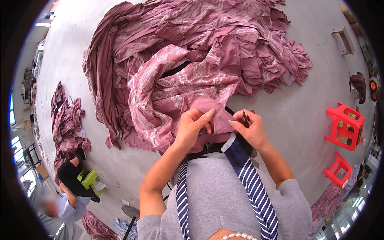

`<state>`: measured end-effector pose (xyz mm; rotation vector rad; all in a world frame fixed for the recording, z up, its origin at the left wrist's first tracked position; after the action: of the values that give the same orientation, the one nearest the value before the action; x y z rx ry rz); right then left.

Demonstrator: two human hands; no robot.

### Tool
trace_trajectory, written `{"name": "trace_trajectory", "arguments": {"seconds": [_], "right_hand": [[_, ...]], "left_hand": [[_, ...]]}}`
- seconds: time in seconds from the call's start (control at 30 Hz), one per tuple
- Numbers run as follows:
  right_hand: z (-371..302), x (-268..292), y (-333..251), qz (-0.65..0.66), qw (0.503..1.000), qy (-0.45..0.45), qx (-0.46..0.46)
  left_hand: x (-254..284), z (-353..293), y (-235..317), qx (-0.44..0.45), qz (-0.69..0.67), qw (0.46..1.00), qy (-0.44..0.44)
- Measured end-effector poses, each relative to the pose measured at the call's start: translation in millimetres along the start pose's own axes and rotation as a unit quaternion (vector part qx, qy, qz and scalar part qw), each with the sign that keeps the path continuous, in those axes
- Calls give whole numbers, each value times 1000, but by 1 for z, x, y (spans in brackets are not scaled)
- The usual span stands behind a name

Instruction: The person sits on the floor and repeatedly picks up pieces of pink patterned fabric from a large pile. Using small scissors, they trim loose threads and edges from each piece before placing it back on the pile.

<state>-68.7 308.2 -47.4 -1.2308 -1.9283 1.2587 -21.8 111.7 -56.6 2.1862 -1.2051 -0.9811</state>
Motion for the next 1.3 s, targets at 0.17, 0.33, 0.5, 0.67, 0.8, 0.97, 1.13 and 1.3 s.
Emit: {"name": "trace_trajectory", "arguments": {"seconds": [0.17, 0.33, 0.5, 0.67, 0.8, 0.97, 1.13, 1.3], "right_hand": [[-12, -24, -31, -221, 939, 70, 256], [-11, -40, -19, -333, 854, 64, 395], [-17, -37, -17, -362, 844, 3, 396], [-7, -13, -28, -271, 927, 105, 237], [-9, -16, -16, -185, 970, 96, 124], [-3, -19, -1, -156, 970, 122, 141], [6, -21, -3, -180, 951, 166, 187], [11, -20, -9, -265, 914, 166, 259]], "left_hand": [[-15, -7, -2, 41, -95, 995, 3], [-18, -11, 2, 46, -204, 977, -39], [-7, -6, -6, 4, -191, 980, -63], [-9, -6, -3, 28, -204, 977, -52], [-13, -4, -1, 28, -220, 974, -36], [-10, -4, -2, 19, -228, 973, -45], [-10, -5, -2, 24, -233, 971, -51], [-13, -4, -5, 29, -220, 975, -34]]}}
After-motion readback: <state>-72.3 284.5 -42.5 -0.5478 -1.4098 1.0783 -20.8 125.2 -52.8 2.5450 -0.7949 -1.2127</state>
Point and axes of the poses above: each hand's wrist, its own z-axis towards the middle knuckle, its own x-axis out of the back of the hand, y = z × x, the point moved 1 cm from there along z, towards the middle knuckle, and after that the axes turned 1 degree about y, right-handed, at the moved point
